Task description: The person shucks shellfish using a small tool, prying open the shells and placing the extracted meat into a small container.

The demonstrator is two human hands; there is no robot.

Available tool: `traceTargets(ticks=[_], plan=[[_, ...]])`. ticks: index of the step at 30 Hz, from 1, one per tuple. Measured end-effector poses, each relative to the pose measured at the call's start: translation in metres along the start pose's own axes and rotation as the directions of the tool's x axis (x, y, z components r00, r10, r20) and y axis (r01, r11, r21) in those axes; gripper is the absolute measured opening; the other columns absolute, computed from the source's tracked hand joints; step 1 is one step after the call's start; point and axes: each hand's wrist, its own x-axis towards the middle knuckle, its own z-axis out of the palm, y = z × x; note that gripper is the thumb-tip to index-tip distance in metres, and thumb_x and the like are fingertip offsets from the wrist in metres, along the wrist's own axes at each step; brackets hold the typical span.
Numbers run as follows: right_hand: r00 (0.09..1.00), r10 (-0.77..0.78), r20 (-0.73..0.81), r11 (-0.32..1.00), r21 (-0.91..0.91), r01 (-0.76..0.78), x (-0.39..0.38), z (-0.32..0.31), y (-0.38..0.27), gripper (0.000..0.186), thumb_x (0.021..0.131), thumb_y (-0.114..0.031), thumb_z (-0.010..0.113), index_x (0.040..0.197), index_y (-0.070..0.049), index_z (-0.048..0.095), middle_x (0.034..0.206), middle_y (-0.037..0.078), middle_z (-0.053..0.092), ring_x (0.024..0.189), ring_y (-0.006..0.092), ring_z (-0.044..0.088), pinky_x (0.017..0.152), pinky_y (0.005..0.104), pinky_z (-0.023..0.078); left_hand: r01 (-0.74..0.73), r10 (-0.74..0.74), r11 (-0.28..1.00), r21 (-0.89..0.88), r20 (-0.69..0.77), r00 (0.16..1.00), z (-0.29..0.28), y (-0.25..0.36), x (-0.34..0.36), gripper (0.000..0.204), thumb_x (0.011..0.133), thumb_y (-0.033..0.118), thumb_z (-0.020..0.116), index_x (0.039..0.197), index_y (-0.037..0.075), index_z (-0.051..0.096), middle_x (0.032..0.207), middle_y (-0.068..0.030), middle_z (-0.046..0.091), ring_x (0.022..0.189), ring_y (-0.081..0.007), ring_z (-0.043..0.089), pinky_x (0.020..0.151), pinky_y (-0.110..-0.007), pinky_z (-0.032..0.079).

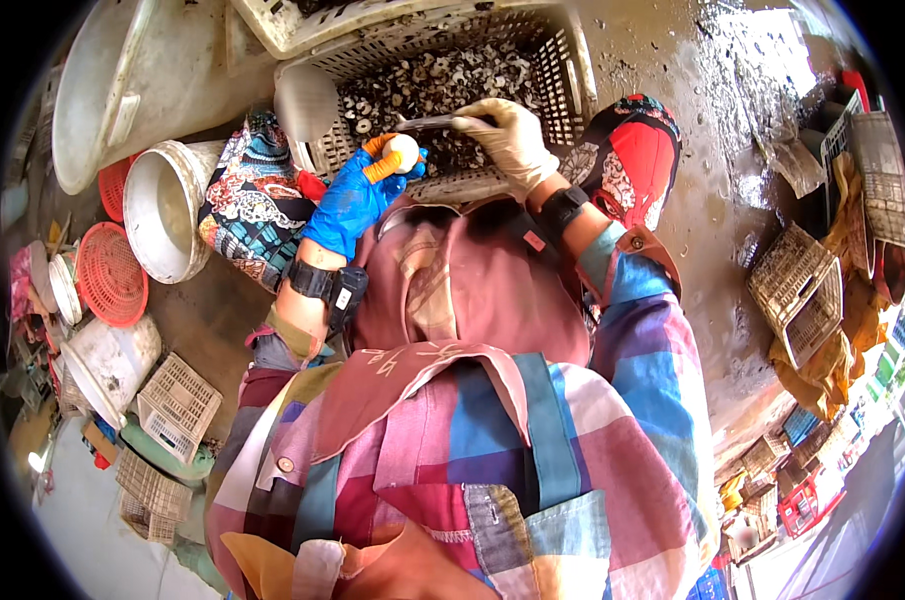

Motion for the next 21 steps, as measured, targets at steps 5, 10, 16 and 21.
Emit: traceTargets(ticks=[5, 10, 16, 21], plan=[[0.997, -0.071, 0.019, 0.919, 0.390, 0.058, -0.012, 0.021, 0.005, 0.014, 0.077, -0.009, 0.069, 0.090, -0.002, 0.067, 0.087, 0.003, 0.064, 0.079, 0.0086, 0.056, 0.075, 0.0222, 0.046, 0.044, -0.044, 0.999, 0.008, -0.022, 0.999, -0.004, -0.002, 0.002, 0.042, 0.084, 0.012, 0.061, 0.124, 0.012, 0.050, 0.103, -0.0072, 0.061, 0.092, -0.0146, 0.058, 0.071, -0.022, 0.047], [0.993, 0.116, 0.011, 0.934, 0.339, -0.113, -0.003, -0.001, 0.011, 0.015, 0.078, -0.012, 0.069, 0.089, -0.003, 0.067, 0.085, 0.004, 0.064, 0.077, 0.0094, 0.057, 0.073, 0.0234, 0.046, -0.045, 0.042, 0.999, -0.026, -0.088, 0.995, 0.013, -0.003, -0.003, 0.033, 0.084, 0.009, 0.060, 0.116, 0.007, 0.051, 0.102, -0.0095, 0.060, 0.096, -0.0187, 0.058, 0.074, -0.026, 0.051], [0.997, 0.035, 0.072, 0.885, 0.461, -0.064, -0.008, 0.014, 0.004, 0.017, 0.077, -0.009, 0.069, 0.091, -0.002, 0.066, 0.085, 0.004, 0.064, 0.080, 0.0089, 0.057, 0.075, 0.0236, 0.046, 0.002, 0.005, 0.997, 0.078, -0.095, 0.995, 0.009, -0.002, -0.003, 0.031, 0.085, 0.007, 0.058, 0.114, 0.004, 0.051, 0.106, -0.0135, 0.058, 0.098, -0.0235, 0.058, 0.086, -0.035, 0.050], [1.000, -0.019, 0.012, 0.933, 0.359, 0.014, -0.009, 0.015, 0.002, 0.016, 0.077, -0.009, 0.070, 0.090, -0.001, 0.066, 0.087, 0.003, 0.064, 0.079, 0.0089, 0.057, 0.075, 0.0236, 0.046, 0.000, 0.003, 0.999, 0.037, -0.067, 0.998, 0.004, -0.003, 0.000, 0.034, 0.084, 0.009, 0.059, 0.118, 0.009, 0.053, 0.102, -0.0081, 0.061, 0.085, -0.0132, 0.058, 0.064, -0.022, 0.046]])
